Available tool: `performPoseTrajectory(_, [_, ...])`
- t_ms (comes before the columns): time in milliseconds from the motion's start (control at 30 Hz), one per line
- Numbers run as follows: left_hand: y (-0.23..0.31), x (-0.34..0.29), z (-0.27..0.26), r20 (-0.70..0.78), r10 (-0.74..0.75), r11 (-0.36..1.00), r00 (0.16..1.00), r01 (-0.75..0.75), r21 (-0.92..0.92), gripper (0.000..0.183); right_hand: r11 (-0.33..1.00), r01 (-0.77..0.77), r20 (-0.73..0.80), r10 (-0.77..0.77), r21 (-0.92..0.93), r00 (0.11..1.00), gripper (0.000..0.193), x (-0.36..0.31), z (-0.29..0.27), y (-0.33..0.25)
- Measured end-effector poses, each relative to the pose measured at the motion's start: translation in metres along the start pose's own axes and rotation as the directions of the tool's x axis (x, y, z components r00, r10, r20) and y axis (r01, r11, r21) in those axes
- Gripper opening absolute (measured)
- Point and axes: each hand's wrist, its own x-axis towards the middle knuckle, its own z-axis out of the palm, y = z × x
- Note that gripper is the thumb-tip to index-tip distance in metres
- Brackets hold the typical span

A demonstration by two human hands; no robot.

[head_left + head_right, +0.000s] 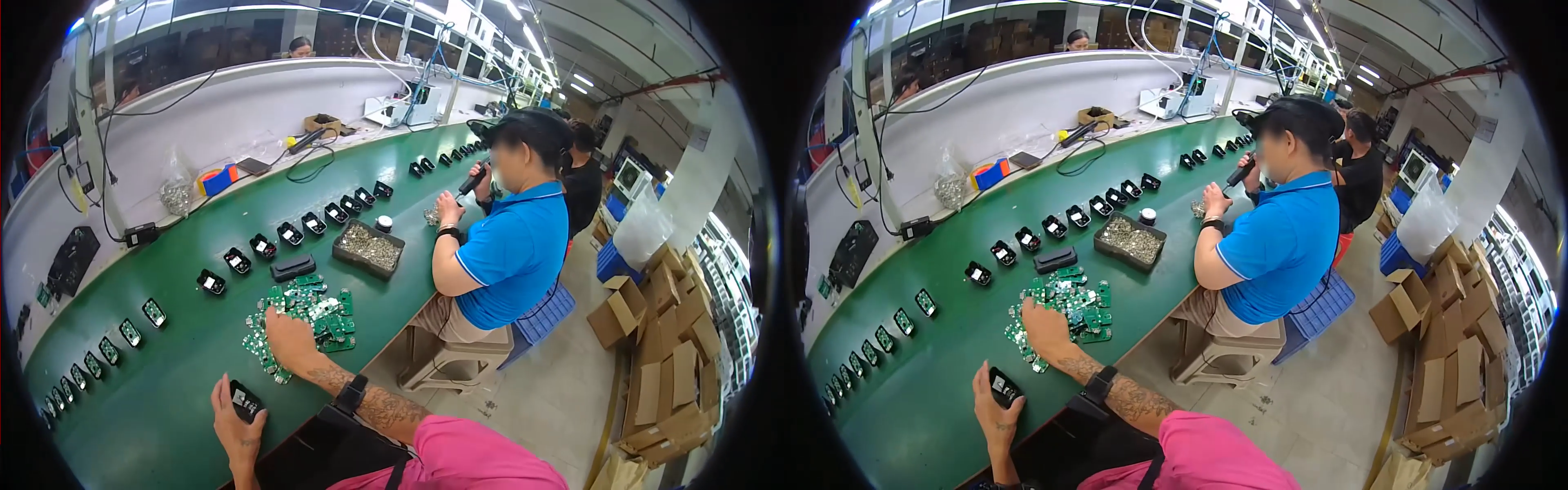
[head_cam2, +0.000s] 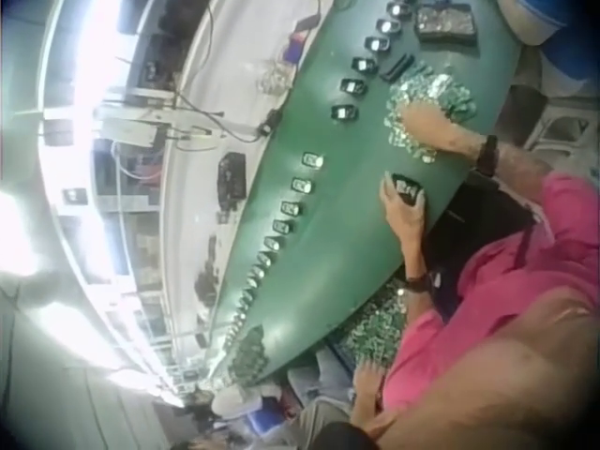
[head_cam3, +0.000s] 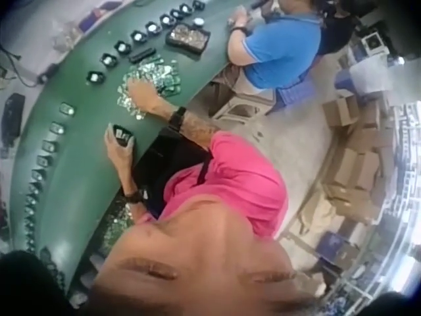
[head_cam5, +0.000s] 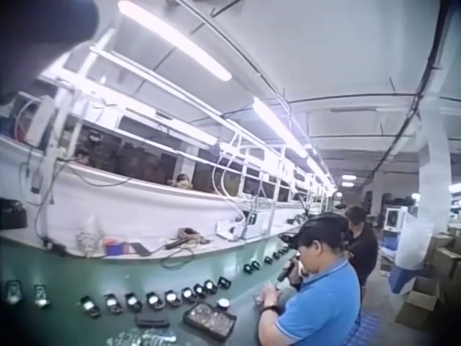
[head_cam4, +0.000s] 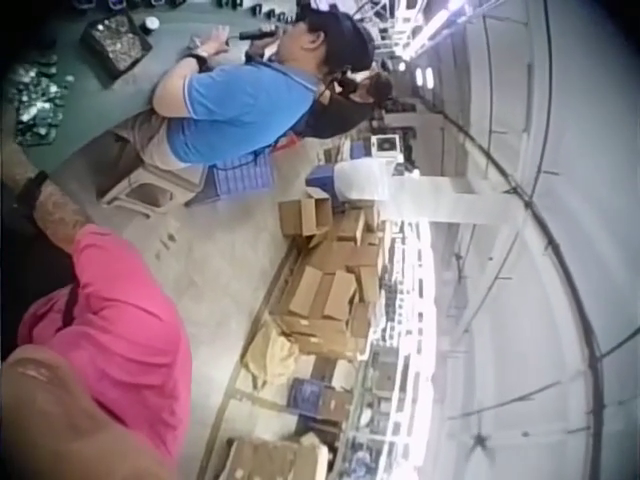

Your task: The person picks up a circuit board and a black plastic housing, fits the board into the housing by hand, and places the assembled unit onto the green workbench. They then repeat the process with another circuit board and housing.

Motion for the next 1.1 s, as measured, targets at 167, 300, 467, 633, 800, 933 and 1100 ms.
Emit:
performPoseTrajectory(167, [-0.018, -0.013, -0.003, -0.028, -0.211, 0.965, 0.977, 0.203, -0.167, 0.083, 0.330, -0.388, 0.408, 0.008, 0.861, 0.913, 0.028, -0.022, -0.040, 0.002])
performPoseTrajectory(300, [-0.001, -0.012, 0.009, -0.106, -0.083, 0.969, 0.991, 0.056, -0.241, 0.077, 0.114, -0.504, 0.498, 0.080, 0.856, 0.863, 0.033, -0.054, -0.085, 0.014])
performPoseTrajectory(467, [0.010, -0.031, 0.010, -0.077, -0.185, 0.866, 0.980, 0.125, -0.484, 0.074, 0.033, -0.502, 0.500, 0.052, 0.864, 0.864, 0.014, -0.082, -0.112, -0.013])
performPoseTrajectory(633, [0.003, -0.054, 0.010, -0.174, -0.234, 0.903, 0.956, 0.148, -0.402, 0.080, 0.126, -0.555, 0.562, -0.025, 0.822, 0.827, 0.011, -0.104, -0.095, -0.047])
performPoseTrajectory(800, [0.013, -0.060, 0.006, -0.089, -0.247, 0.871, 0.965, 0.181, -0.456, 0.077, 0.191, -0.515, 0.535, -0.073, 0.836, 0.842, 0.011, -0.113, -0.089, -0.050])
performPoseTrajectory(933, [0.019, -0.063, 0.005, -0.063, -0.249, 0.873, 0.966, 0.196, -0.447, 0.075, 0.208, -0.509, 0.533, -0.086, 0.836, 0.841, 0.012, -0.117, -0.084, -0.050])
performPoseTrajectory(1100, [0.021, -0.064, 0.004, -0.135, -0.151, 0.940, 0.979, 0.100, -0.326, 0.073, 0.211, -0.486, 0.515, -0.109, 0.848, 0.850, 0.017, -0.117, -0.080, -0.046])
